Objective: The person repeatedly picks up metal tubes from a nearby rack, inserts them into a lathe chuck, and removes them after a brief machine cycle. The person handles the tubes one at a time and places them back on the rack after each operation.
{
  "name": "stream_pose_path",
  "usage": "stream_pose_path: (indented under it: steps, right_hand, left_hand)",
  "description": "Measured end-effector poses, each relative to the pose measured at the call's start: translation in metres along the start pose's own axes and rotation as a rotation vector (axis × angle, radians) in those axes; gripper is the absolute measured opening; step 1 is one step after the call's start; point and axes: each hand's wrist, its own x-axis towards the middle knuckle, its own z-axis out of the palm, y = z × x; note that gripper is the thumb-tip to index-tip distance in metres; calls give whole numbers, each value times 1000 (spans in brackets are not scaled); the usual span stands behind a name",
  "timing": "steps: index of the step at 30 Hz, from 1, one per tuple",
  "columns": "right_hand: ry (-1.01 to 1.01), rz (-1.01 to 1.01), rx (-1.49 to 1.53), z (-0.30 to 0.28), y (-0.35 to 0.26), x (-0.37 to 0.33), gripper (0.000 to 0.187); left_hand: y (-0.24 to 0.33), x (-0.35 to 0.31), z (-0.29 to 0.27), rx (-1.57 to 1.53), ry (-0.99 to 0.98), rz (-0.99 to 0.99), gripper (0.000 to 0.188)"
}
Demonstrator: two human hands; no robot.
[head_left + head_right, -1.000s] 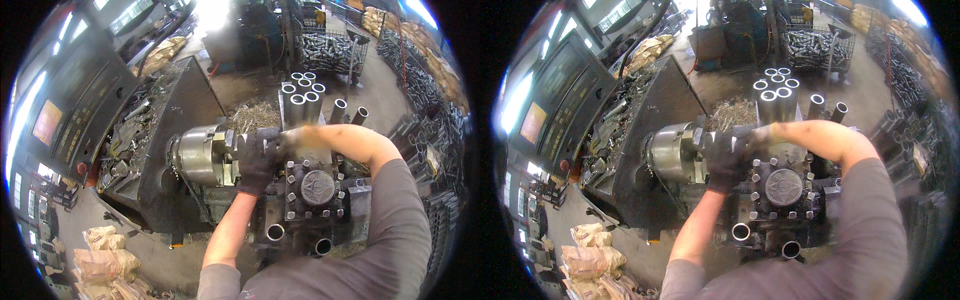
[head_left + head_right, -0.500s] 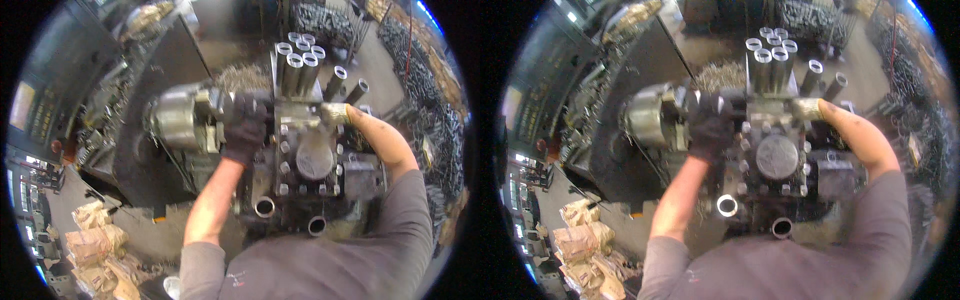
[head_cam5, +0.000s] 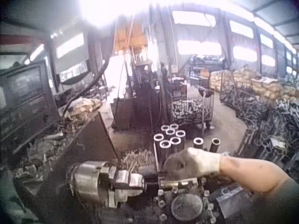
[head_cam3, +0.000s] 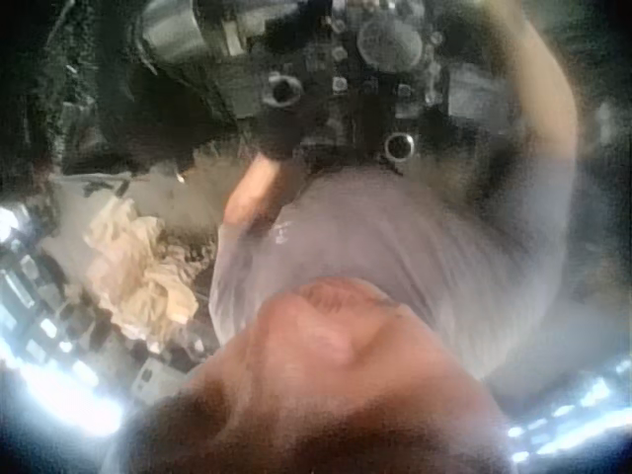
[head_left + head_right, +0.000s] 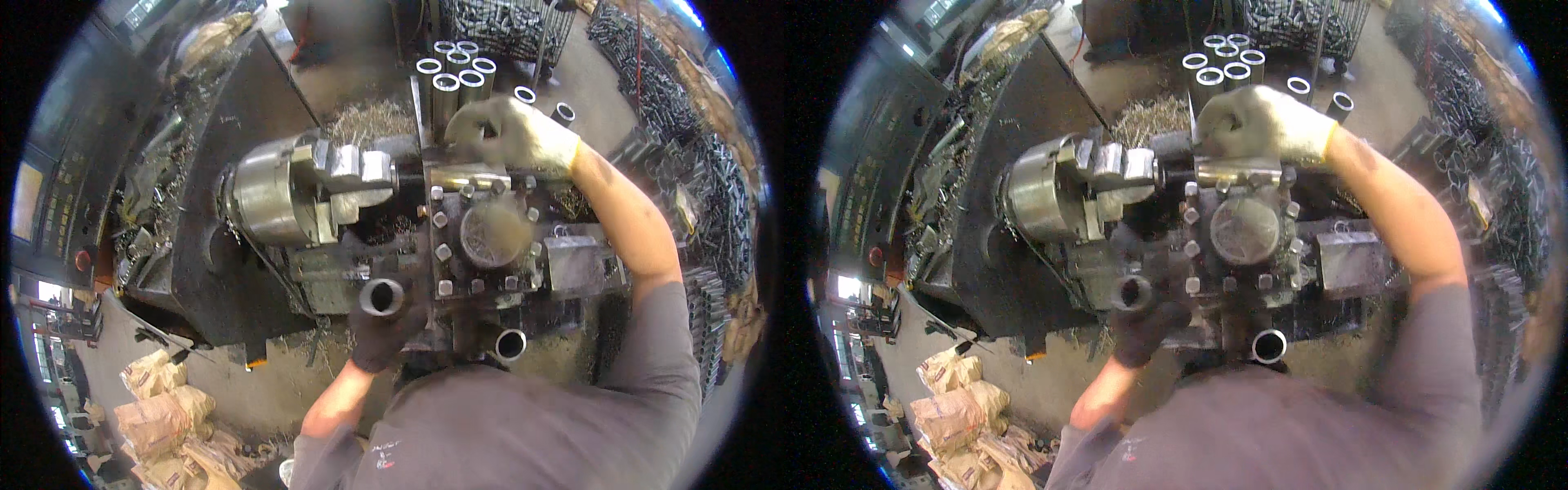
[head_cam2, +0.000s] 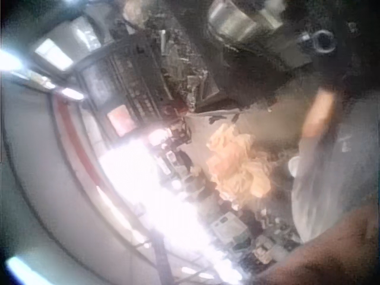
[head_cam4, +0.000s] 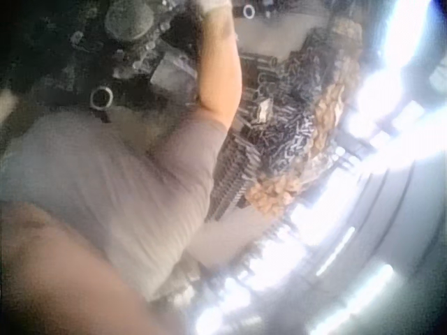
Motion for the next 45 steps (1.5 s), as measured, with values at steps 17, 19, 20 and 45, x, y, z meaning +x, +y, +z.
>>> stream_pose_path:
  steps: [17, 19, 20, 45]
  right_hand:
    - [-399, 356, -758, 33, 47, 21, 30]
    - [-359, 186, -591, 52, 67, 20, 35]
    - [-358, 204, -524, 57, 75, 21, 37]
    - [-582, 48, -813, 84, 154, 63, 33]
  left_hand:
    - [-37, -20, -55, 70, 459, -314, 32]
    - [-90, -61, -72, -48, 583, -341, 30]
    - [-116, -86, -85, -173, 626, -369, 29]
    - [-216, -218, -240, -474, 1283, -502, 44]
